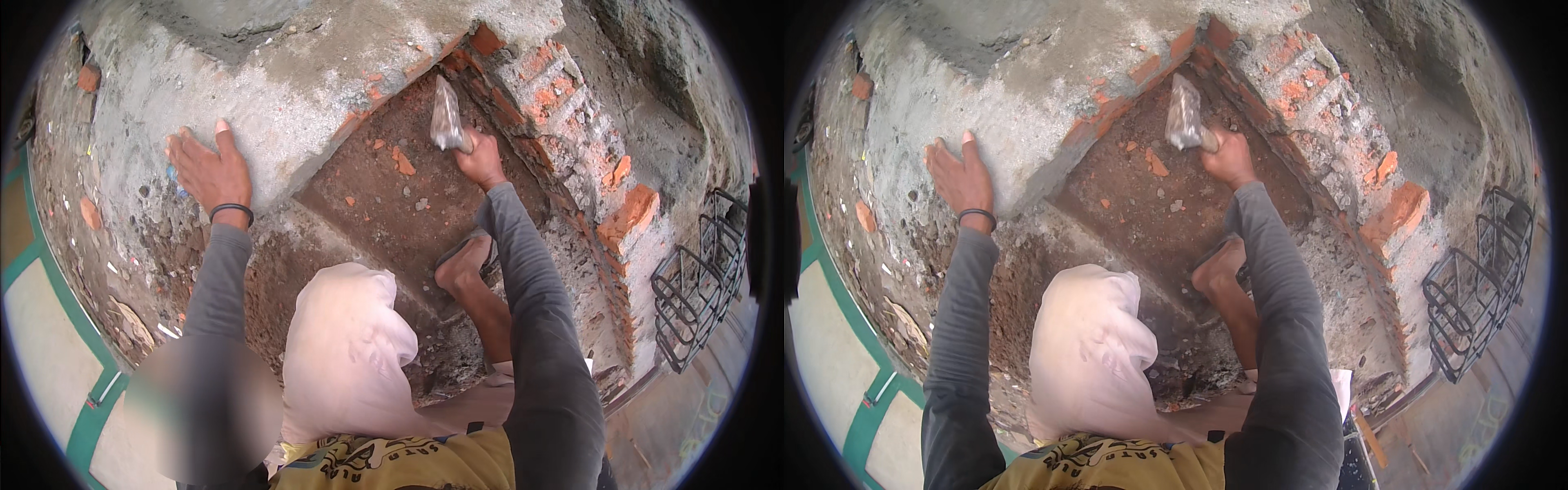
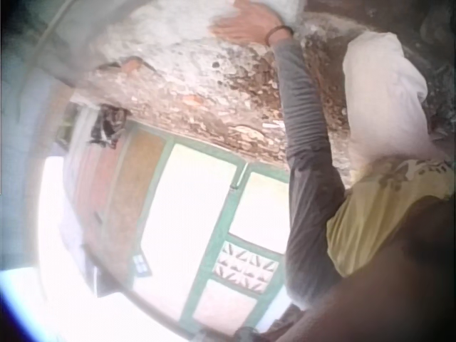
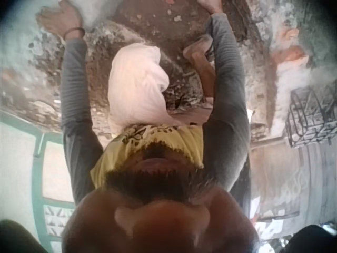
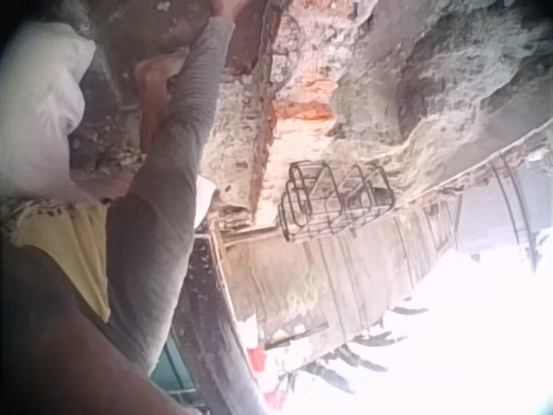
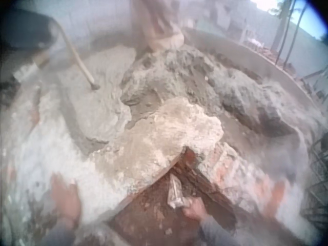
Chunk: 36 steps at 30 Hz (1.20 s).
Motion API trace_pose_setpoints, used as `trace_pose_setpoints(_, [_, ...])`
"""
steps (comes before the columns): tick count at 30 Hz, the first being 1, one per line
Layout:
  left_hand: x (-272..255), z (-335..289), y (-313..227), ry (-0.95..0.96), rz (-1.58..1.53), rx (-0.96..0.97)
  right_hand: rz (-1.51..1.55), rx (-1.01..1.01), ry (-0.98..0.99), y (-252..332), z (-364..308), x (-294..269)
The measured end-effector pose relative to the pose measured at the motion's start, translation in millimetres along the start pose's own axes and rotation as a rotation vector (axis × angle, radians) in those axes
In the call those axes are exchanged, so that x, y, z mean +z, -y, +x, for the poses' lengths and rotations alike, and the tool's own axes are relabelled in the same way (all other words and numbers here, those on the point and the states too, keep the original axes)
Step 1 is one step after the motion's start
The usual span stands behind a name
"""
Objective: The person places a rebar cage into a hole and uses a hammer to break apart bricks and level the concrete foundation.
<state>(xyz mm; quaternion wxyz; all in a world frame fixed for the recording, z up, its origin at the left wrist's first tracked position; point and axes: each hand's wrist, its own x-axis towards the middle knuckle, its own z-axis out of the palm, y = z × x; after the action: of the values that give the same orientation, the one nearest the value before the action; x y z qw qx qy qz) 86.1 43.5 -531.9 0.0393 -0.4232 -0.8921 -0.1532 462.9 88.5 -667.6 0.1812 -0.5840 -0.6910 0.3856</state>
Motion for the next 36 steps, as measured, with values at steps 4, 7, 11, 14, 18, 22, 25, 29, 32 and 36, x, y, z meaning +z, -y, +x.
trace_pose_setpoints(4, [-2.5,-4.8,7.5,0.019,0.091,-0.016,-0.204,0.391,0.030,-29.3,9.9,33.8])
trace_pose_setpoints(7, [-3.0,-5.2,16.0,-0.018,0.013,-0.010,0.007,0.199,0.068,31.7,-10.4,12.9])
trace_pose_setpoints(11, [-7.0,-5.5,15.1,-0.008,0.001,-0.016,0.170,-0.326,0.024,60.3,-24.4,-11.9])
trace_pose_setpoints(14, [3.1,-6.7,-6.8,0.022,-0.017,0.003,-0.176,0.328,0.045,-38.8,22.0,-14.9])
trace_pose_setpoints(18, [1.2,3.6,-5.1,-0.021,-0.001,-0.007,-0.267,0.320,0.076,-34.5,15.2,17.9])
trace_pose_setpoints(22, [-4.5,-2.9,15.7,-0.007,0.030,-0.009,0.024,0.141,0.087,57.1,-23.7,-4.0])
trace_pose_setpoints(25, [-4.7,-3.6,10.2,0.012,0.037,-0.013,0.137,-0.382,0.090,42.8,-16.0,-9.6])
trace_pose_setpoints(29, [3.6,-4.8,-0.2,0.020,0.000,-0.007,-0.140,0.357,0.055,-41.5,26.2,26.2])
trace_pose_setpoints(32, [-4.4,-2.7,4.9,0.009,0.051,-0.010,-0.152,0.348,0.066,-5.6,20.3,34.8])
trace_pose_setpoints(36, [-5.2,-4.7,12.2,0.005,0.048,-0.021,0.206,-0.166,-0.108,42.3,-36.2,20.2])
